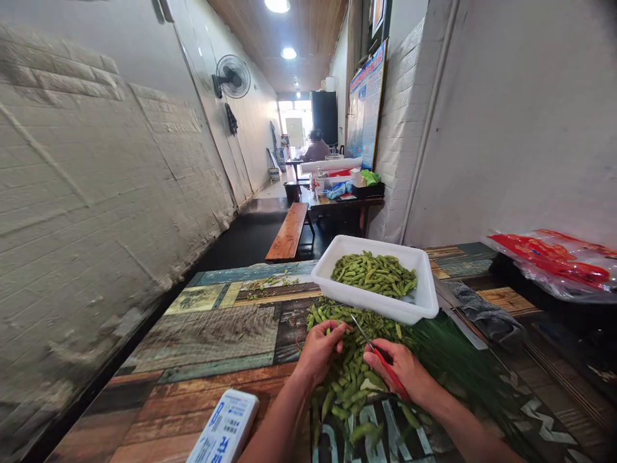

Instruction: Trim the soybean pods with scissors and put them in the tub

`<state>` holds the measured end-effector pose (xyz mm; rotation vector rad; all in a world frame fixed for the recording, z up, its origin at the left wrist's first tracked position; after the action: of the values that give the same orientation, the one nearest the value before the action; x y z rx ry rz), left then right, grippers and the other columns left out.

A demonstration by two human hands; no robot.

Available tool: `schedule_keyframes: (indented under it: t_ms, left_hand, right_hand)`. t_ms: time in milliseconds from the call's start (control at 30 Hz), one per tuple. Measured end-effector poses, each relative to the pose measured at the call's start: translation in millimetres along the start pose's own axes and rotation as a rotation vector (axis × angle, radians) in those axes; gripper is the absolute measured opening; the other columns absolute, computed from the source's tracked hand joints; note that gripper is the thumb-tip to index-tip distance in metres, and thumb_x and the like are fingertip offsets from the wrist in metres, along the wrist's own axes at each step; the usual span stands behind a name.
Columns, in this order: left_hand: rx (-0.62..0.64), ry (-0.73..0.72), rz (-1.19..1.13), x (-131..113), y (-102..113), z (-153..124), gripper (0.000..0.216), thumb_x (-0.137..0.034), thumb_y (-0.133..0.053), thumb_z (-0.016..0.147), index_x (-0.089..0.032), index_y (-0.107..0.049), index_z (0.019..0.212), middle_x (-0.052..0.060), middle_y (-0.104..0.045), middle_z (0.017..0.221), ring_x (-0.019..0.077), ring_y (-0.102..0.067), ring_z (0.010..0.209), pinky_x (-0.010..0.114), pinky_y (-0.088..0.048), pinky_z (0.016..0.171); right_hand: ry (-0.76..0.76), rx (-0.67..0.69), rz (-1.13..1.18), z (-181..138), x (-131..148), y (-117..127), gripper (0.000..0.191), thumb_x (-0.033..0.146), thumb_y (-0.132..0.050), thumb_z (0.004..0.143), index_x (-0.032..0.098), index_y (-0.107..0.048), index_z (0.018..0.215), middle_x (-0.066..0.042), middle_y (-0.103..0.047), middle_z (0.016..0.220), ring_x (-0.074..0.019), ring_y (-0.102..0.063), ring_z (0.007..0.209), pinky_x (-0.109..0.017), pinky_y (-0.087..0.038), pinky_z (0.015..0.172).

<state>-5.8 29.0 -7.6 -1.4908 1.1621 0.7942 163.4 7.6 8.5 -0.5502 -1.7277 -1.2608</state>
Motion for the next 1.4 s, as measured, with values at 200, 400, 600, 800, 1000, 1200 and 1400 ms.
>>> schedule_keyframes:
  t_ms: [200,400,600,800,1000,1200,1400]
  left_hand:
    - [0.017,-0.003,0.106,5,-1,1,0.061,-0.058,-0.079,0.054,-0.007,-0.063,0.084,0.003,-0.059,0.063,0.0039,-0.033,0.044,0.020,-0.017,0.043]
    - [0.127,-0.028,0.251,7,-2,-2,0.057,-0.063,-0.072,0.062,-0.008,-0.064,0.079,0.000,-0.052,0.058,0.0050,-0.030,0.046,0.021,-0.016,0.045]
    - [0.204,-0.028,0.304,6,-5,-5,0.055,-0.062,-0.070,0.066,-0.008,-0.064,0.073,0.001,-0.050,0.059,0.0061,-0.031,0.050,0.022,-0.019,0.048]
    - [0.208,0.000,0.310,5,-6,-8,0.054,-0.062,-0.070,0.065,-0.009,-0.065,0.074,0.002,-0.051,0.062,0.0067,-0.034,0.051,0.022,-0.020,0.048]
    - [0.113,0.018,0.182,3,-1,-3,0.053,-0.053,-0.075,0.059,-0.010,-0.062,0.086,0.000,-0.054,0.061,0.0051,-0.033,0.046,0.020,-0.018,0.045]
    - [-0.379,-0.072,-0.095,-4,34,8,0.035,-0.037,-0.061,0.059,-0.017,-0.048,0.085,0.000,-0.059,0.069,0.0080,-0.041,0.045,0.019,-0.021,0.042]
    - [-0.697,-0.267,0.692,-20,65,4,0.021,-0.028,-0.048,0.080,-0.015,-0.062,0.089,0.007,-0.065,0.078,0.0190,-0.058,0.067,0.027,-0.039,0.062]
  right_hand:
    - [0.014,-0.010,-0.113,1,-3,0,0.046,0.059,-0.049,0.085,0.015,-0.058,0.074,0.003,-0.050,0.064,-0.0113,-0.042,0.062,-0.022,-0.031,0.057]
    - [0.021,0.017,-0.100,1,0,1,0.048,0.058,-0.049,0.085,0.013,-0.063,0.079,0.002,-0.054,0.067,-0.0123,-0.044,0.064,-0.023,-0.034,0.060]
    - [0.014,0.024,-0.060,-1,1,2,0.045,0.057,-0.052,0.084,0.014,-0.064,0.083,0.003,-0.051,0.066,-0.0120,-0.043,0.063,-0.022,-0.033,0.058]
    - [0.029,0.040,-0.043,0,0,0,0.044,0.057,-0.051,0.083,0.015,-0.055,0.068,0.004,-0.041,0.062,-0.0103,-0.036,0.061,-0.022,-0.027,0.054]
    - [-0.020,0.013,-0.068,5,-12,-1,0.047,0.059,-0.051,0.081,0.016,-0.049,0.062,0.005,-0.038,0.059,-0.0103,-0.035,0.059,-0.022,-0.025,0.053]
    - [-0.030,-0.044,-0.131,9,-18,2,0.045,0.060,-0.048,0.082,0.017,-0.052,0.068,0.004,-0.045,0.060,-0.0114,-0.039,0.059,-0.023,-0.027,0.055]
    - [-0.025,-0.023,-0.134,6,-18,-1,0.045,0.060,-0.048,0.083,0.018,-0.052,0.070,0.003,-0.047,0.062,-0.0118,-0.040,0.060,-0.023,-0.028,0.056]
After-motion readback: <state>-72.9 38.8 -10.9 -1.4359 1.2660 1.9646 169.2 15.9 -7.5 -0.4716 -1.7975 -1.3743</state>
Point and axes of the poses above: each hand's wrist, its own z-axis towards the middle knuckle, its own y-axis out of the back of the hand, x = y × z, the point moved 4 cm from there along z, towards the middle knuckle
